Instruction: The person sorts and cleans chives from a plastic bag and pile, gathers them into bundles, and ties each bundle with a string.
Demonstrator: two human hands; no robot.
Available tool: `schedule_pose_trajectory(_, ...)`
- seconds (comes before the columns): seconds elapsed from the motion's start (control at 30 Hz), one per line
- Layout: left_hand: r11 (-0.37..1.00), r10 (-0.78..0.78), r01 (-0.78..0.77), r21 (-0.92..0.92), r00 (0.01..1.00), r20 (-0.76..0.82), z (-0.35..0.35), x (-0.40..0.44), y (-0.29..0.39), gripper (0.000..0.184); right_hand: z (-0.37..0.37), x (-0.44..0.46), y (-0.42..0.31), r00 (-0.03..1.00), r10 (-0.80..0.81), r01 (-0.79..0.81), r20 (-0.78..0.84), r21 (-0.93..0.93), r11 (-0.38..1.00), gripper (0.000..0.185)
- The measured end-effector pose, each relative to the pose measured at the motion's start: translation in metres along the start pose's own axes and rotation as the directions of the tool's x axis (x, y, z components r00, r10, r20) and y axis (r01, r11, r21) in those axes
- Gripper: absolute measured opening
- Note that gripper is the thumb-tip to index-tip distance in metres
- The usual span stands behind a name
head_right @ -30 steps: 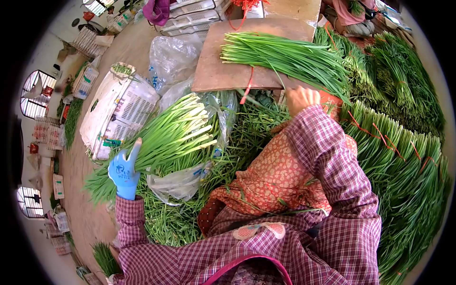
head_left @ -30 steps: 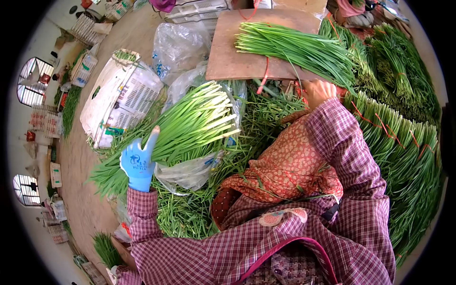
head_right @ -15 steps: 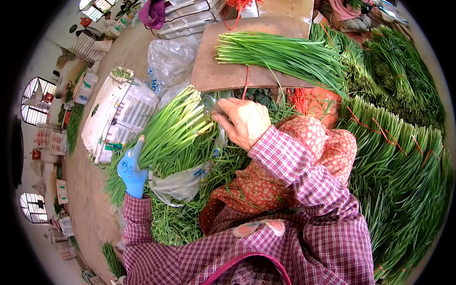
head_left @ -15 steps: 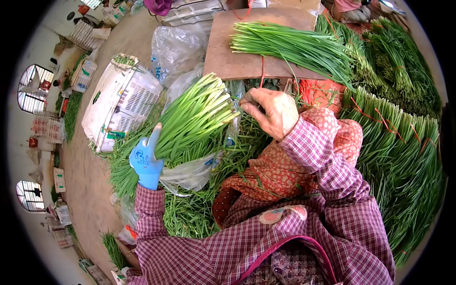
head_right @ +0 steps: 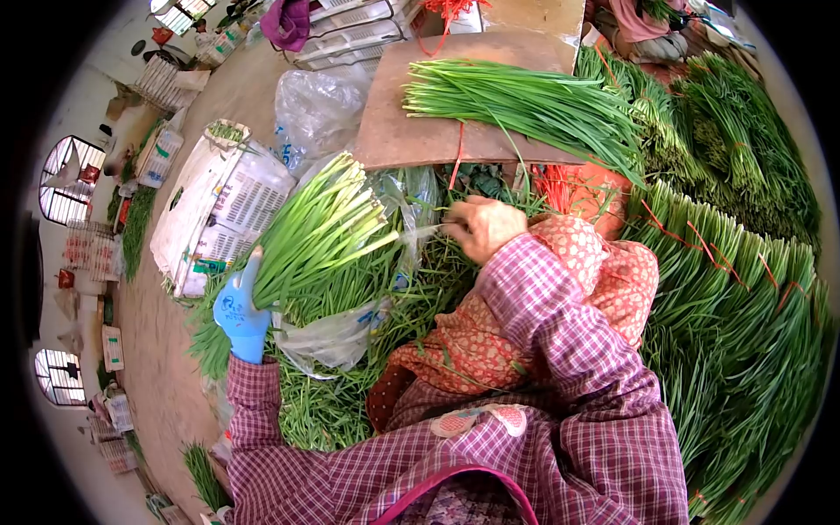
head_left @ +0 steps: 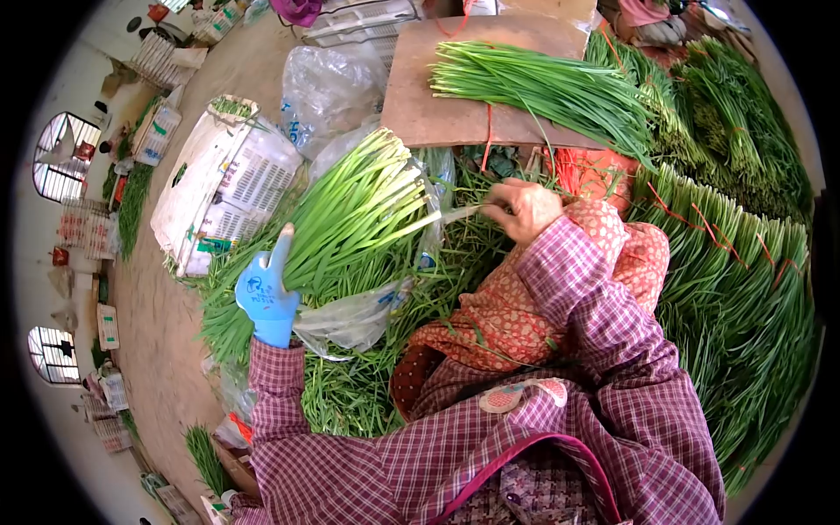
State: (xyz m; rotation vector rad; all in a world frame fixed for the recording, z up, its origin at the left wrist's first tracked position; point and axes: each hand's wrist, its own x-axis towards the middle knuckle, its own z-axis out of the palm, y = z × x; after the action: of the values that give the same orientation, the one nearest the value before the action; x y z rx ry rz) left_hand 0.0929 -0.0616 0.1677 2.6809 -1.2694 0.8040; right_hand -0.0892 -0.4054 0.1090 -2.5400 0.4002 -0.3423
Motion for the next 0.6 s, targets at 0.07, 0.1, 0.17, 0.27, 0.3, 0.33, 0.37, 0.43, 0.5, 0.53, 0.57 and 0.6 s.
schedule_pose_trajectory(0.07, 1.0, -0.017, 0.017, -0.01, 1.0, 0.009, 0.002, -0.002, -0.002, 0.101, -0.002, 0.0, 0.013, 0.955, 0.271, -0.213, 0.118, -0.364, 0.907, 0.024)
schedule_pose_trajectory(0.1, 0.999, -0.029, 0.03, -0.02, 0.999, 0.021, 0.003, -0.002, -0.003, 0.101, -0.008, -0.002, 0.009, 0.982, 0.19, -0.179, 0.007, -0.305, 0.935, 0.022)
schedule_pose_trajectory(0.17, 1.0, -0.03, 0.03, -0.008, 0.999, 0.021, 0.002, 0.001, 0.0, 0.101, -0.023, -0.001, -0.01, 0.978, -0.018, -0.028, -0.209, -0.213, 0.977, 0.019)
schedule_pose_trajectory(0.27, 1.0, -0.025, 0.024, 0.014, 0.999, 0.037, 0.003, 0.005, 0.006, 0.101, -0.032, 0.009, -0.06, 0.854, -0.353, 0.303, -0.381, -0.187, 0.934, 0.014)
schedule_pose_trajectory(0.3, 0.999, -0.027, 0.025, 0.024, 0.998, 0.049, 0.003, 0.006, 0.009, 0.101, -0.023, 0.014, -0.07, 0.833, -0.4, 0.351, -0.381, -0.194, 0.916, 0.014)
schedule_pose_trajectory(0.33, 0.999, -0.025, 0.024, 0.024, 0.999, 0.048, 0.004, 0.007, 0.011, 0.101, -0.01, 0.02, -0.077, 0.828, -0.416, 0.374, -0.376, -0.182, 0.909, 0.014)
schedule_pose_trajectory(0.37, 0.999, -0.033, 0.034, -0.017, 0.999, 0.044, 0.006, 0.007, 0.014, 0.101, -0.002, 0.026, -0.082, 0.806, -0.42, 0.376, -0.417, -0.186, 0.908, 0.016)
schedule_pose_trajectory(0.43, 0.997, -0.042, 0.044, -0.057, 0.998, 0.04, 0.005, 0.008, 0.018, 0.1, 0.011, 0.034, -0.084, 0.781, -0.424, 0.38, -0.458, -0.19, 0.905, 0.017)
schedule_pose_trajectory(0.5, 0.996, -0.085, 0.087, -0.019, 0.991, 0.1, 0.003, 0.007, 0.02, 0.087, 0.022, 0.039, -0.082, 0.821, -0.348, 0.295, -0.453, -0.186, 0.937, 0.015)
schedule_pose_trajectory(0.53, 0.996, -0.085, 0.087, -0.018, 0.991, 0.101, 0.005, 0.006, 0.02, 0.087, 0.024, 0.037, -0.082, 0.821, -0.348, 0.296, -0.453, -0.184, 0.937, 0.015)
schedule_pose_trajectory(0.57, 0.992, -0.088, 0.091, -0.084, 0.996, 0.035, 0.009, 0.005, 0.019, 0.092, 0.026, 0.034, -0.082, 0.87, -0.303, 0.26, -0.388, -0.16, 0.952, 0.015)
schedule_pose_trajectory(0.6, 0.985, -0.095, 0.089, -0.151, 0.995, -0.034, 0.013, 0.005, 0.018, 0.098, 0.027, 0.032, -0.082, 0.912, -0.256, 0.222, -0.321, -0.141, 0.965, 0.016)
